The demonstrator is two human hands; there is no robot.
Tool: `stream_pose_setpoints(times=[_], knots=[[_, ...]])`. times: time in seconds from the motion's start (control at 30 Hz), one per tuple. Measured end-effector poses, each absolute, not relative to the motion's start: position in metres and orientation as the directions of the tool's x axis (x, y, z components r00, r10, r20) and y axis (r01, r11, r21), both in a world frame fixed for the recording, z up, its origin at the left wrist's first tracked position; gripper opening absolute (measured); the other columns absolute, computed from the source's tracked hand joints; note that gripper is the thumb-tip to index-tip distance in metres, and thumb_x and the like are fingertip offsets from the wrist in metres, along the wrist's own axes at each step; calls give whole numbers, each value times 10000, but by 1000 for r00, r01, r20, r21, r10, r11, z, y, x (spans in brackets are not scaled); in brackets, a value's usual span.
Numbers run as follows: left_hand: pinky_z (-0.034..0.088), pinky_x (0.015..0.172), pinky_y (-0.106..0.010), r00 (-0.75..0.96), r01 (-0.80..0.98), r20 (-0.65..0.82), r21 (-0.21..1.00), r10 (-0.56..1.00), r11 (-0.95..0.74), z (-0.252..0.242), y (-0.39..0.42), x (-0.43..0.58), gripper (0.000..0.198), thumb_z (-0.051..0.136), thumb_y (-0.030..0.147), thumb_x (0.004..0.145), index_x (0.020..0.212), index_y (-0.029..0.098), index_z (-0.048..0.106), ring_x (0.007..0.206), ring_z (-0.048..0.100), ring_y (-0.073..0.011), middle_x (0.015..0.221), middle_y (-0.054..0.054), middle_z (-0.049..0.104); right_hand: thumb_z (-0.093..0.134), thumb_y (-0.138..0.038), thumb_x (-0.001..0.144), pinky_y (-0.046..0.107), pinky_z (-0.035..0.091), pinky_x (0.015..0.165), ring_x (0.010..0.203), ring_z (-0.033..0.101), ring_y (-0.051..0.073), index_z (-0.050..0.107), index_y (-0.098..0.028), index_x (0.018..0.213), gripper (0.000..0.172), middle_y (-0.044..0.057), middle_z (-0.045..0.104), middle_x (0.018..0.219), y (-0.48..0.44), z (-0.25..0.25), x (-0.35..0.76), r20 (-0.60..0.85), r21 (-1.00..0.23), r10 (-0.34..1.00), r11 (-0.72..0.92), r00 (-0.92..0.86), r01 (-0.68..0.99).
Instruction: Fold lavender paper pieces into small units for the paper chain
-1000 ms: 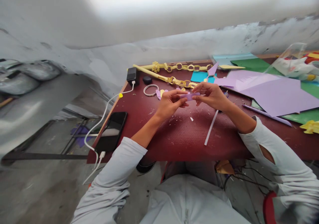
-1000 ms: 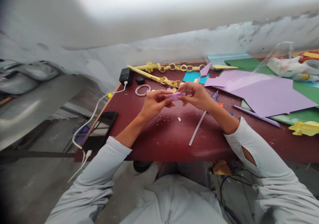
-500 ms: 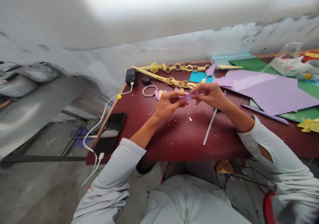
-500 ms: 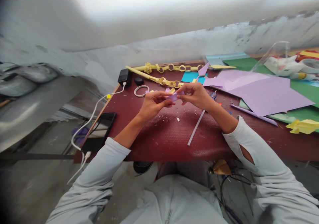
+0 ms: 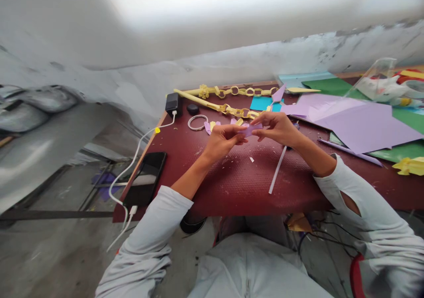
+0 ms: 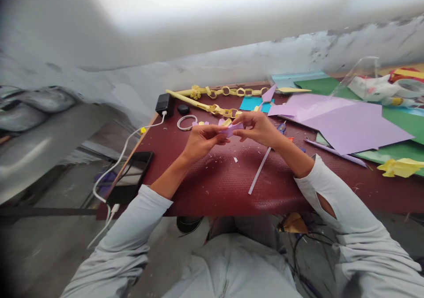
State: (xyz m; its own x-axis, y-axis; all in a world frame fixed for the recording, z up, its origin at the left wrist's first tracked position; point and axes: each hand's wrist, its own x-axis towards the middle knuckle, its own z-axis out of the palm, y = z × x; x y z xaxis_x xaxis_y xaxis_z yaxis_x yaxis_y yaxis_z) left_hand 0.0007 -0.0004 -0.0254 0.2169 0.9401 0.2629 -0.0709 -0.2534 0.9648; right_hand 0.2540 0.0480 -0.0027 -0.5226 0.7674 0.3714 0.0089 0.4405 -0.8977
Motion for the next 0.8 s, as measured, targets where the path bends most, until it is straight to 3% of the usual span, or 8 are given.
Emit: stream_pose_setpoints(times=[0.2,0.33,0.43,0.6,0.8], knots=[[765,840,-362,283,-83,308,951,908,-297,-31,-2,4,478,1019,494,856,1204,184,914,863,884,-216,1101,-121,907,1020,-460,866,263,706,657,813,810,174,832,-136,1182,490,82,842,1015,44,-2,251,250,-938,736,345,-629,30],[741,844,-348,337,-14,361,925,869,-379,-32,-5,5,372,948,435,949,1227,189,913,882,860,-200,1018,-109,897,944,-386,942,216,587,575,661,722,114,863,-132,1017,277,51,829,854,42,2,255,166,-921,687,364,-707,137],[727,841,-324,370,-11,384,912,846,-409,-32,-6,6,313,929,384,973,1222,196,915,878,851,-182,1011,-104,895,900,-371,970,205,498,543,608,659,99,857,-135,909,248,17,761,709,42,6,258,124,-903,655,386,-746,190],[738,824,-325,372,-8,330,936,868,-352,-33,-6,6,339,931,410,967,1220,184,911,872,870,-196,1028,-118,901,888,-434,977,221,455,529,591,645,107,864,-138,950,298,13,747,690,43,7,261,55,-887,654,379,-755,264],[762,820,-351,323,-27,232,971,917,-237,-32,-6,5,422,1001,440,887,1203,177,907,851,890,-221,1017,-110,904,868,-381,990,221,410,495,542,629,104,810,-152,930,243,-16,700,634,46,10,268,-13,-869,673,359,-740,342]])
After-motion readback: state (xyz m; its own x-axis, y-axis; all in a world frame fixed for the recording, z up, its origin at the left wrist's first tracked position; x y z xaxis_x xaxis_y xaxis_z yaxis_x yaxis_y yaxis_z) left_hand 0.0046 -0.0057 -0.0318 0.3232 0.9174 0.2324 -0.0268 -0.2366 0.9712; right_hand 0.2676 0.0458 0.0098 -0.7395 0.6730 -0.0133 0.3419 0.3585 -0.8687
